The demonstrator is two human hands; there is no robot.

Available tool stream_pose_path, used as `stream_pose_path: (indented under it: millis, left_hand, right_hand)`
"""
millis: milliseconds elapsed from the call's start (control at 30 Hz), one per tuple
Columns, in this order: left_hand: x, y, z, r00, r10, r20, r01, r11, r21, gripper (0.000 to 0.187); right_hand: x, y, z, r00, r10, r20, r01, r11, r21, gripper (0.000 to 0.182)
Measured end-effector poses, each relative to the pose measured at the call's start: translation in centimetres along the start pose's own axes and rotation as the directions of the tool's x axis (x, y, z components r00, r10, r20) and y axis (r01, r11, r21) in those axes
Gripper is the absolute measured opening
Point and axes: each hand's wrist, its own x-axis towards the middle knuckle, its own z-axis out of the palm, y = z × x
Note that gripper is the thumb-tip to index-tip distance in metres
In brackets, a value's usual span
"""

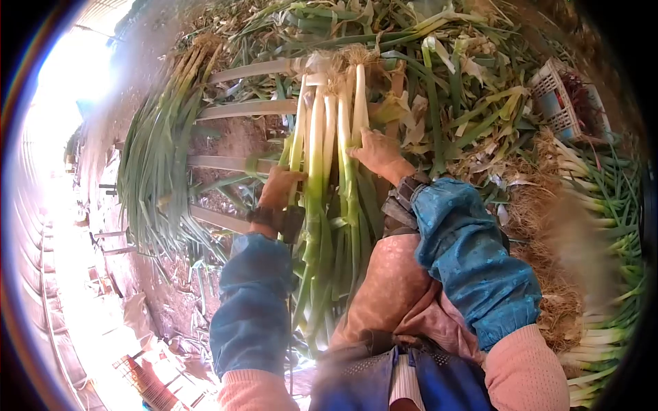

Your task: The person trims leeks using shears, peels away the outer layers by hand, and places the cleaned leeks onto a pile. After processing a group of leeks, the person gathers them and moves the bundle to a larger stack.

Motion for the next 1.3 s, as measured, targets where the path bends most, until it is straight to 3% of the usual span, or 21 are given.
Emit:
stream_pose_path:
  millis: [33,100,167,267,333,367,400,467,600,633,733,767,867,900,967,1000,1033,1133,1167,1267,1300]
  left_hand:
    - [0.4,-0.4,-0.6,0.994,0.088,0.064,-0.093,0.992,0.087,0.015]
    - [0.6,-0.9,-1.0,0.997,0.012,0.076,-0.016,0.998,0.055,0.016]
    - [-0.2,2.0,-0.2,0.949,-0.314,0.011,0.310,0.931,-0.195,0.016]
    - [-0.9,2.4,0.2,0.993,-0.118,-0.001,0.116,0.979,-0.168,0.012]
    - [-0.7,1.2,-0.3,0.984,0.178,-0.003,-0.177,0.980,0.087,0.013]
    - [-0.3,0.8,-0.5,0.980,0.197,-0.025,-0.186,0.954,0.235,0.013]
    - [-0.1,1.2,-0.6,0.975,0.215,-0.047,-0.182,0.908,0.378,0.014]
    - [0.7,2.4,-0.8,0.974,0.024,-0.227,0.131,0.755,0.642,0.014]
    - [0.5,3.2,-4.1,0.883,0.154,-0.444,0.293,0.559,0.776,0.015]
    - [0.2,3.4,-4.9,0.895,0.086,-0.438,0.328,0.540,0.775,0.016]
    - [-0.4,3.1,-4.5,0.844,0.109,-0.525,0.406,0.509,0.759,0.017]
    - [-0.5,3.0,-5.0,0.822,0.089,-0.562,0.405,0.603,0.688,0.017]
    - [-0.8,1.4,-7.8,0.833,0.156,-0.531,0.368,0.560,0.742,0.016]
    - [-1.3,1.7,-8.2,0.880,0.194,-0.434,0.301,0.480,0.824,0.017]
    - [-2.2,4.6,-7.4,0.905,-0.268,-0.329,0.402,0.791,0.461,0.023]
    - [-2.7,6.3,-6.4,0.873,-0.454,-0.177,0.486,0.842,0.234,0.026]
    - [-3.5,7.2,-5.0,0.869,-0.487,-0.083,0.494,0.863,0.108,0.031]
    - [-2.5,3.5,-2.3,0.993,-0.083,-0.086,0.114,0.875,0.471,0.032]
    - [-2.4,3.3,-1.5,0.980,-0.158,-0.124,0.200,0.819,0.537,0.032]
    - [-2.6,2.5,-0.9,0.996,-0.010,-0.084,0.035,0.953,0.300,0.036]
    - [-2.5,2.9,-0.8,0.992,-0.127,-0.021,0.128,0.980,0.154,0.036]
  right_hand:
    - [0.1,-0.1,0.2,1.000,-0.021,-0.012,0.021,1.000,-0.002,0.053]
    - [0.0,-0.3,0.7,0.991,-0.119,-0.056,0.120,0.993,0.014,0.052]
    - [0.3,-0.4,0.9,0.984,-0.161,-0.076,0.165,0.986,0.037,0.052]
    - [0.6,0.1,1.1,0.989,-0.129,-0.073,0.134,0.988,0.074,0.053]
    - [0.8,0.6,1.6,0.991,-0.100,-0.088,0.107,0.992,0.071,0.053]
    - [1.1,0.9,1.7,0.995,-0.075,-0.068,0.079,0.995,0.067,0.053]
    - [1.1,0.9,1.6,0.998,-0.050,-0.048,0.053,0.997,0.061,0.053]
    - [0.8,1.1,1.4,0.999,-0.031,-0.022,0.033,0.997,0.063,0.053]
    - [0.4,1.0,0.8,0.999,-0.039,-0.012,0.040,0.997,0.061,0.051]
    - [0.5,0.9,0.7,0.999,-0.035,-0.010,0.035,0.998,0.049,0.051]
    - [0.5,0.7,0.8,0.999,-0.039,-0.029,0.040,0.999,0.035,0.052]
    - [0.6,0.8,0.8,0.999,-0.030,-0.027,0.031,0.998,0.046,0.053]
    - [0.8,1.1,0.7,1.000,0.007,-0.022,-0.006,0.998,0.067,0.060]
    - [1.1,1.2,1.1,0.999,0.025,-0.022,-0.024,0.997,0.071,0.065]
    - [1.7,1.3,1.6,0.999,0.048,-0.026,-0.046,0.994,0.099,0.071]
    - [2.0,1.3,1.8,0.998,0.056,-0.029,-0.052,0.991,0.123,0.073]
    - [2.0,1.3,1.8,0.997,0.065,-0.031,-0.060,0.988,0.145,0.074]
    - [1.8,1.2,1.2,0.993,0.119,0.020,-0.121,0.968,0.221,0.075]
    - [2.0,1.4,1.3,0.987,0.151,0.060,-0.162,0.938,0.307,0.076]
    - [3.1,2.9,2.6,0.982,0.168,0.088,-0.190,0.875,0.446,0.077]
    - [3.1,3.1,2.7,0.987,0.138,0.084,-0.161,0.836,0.524,0.075]
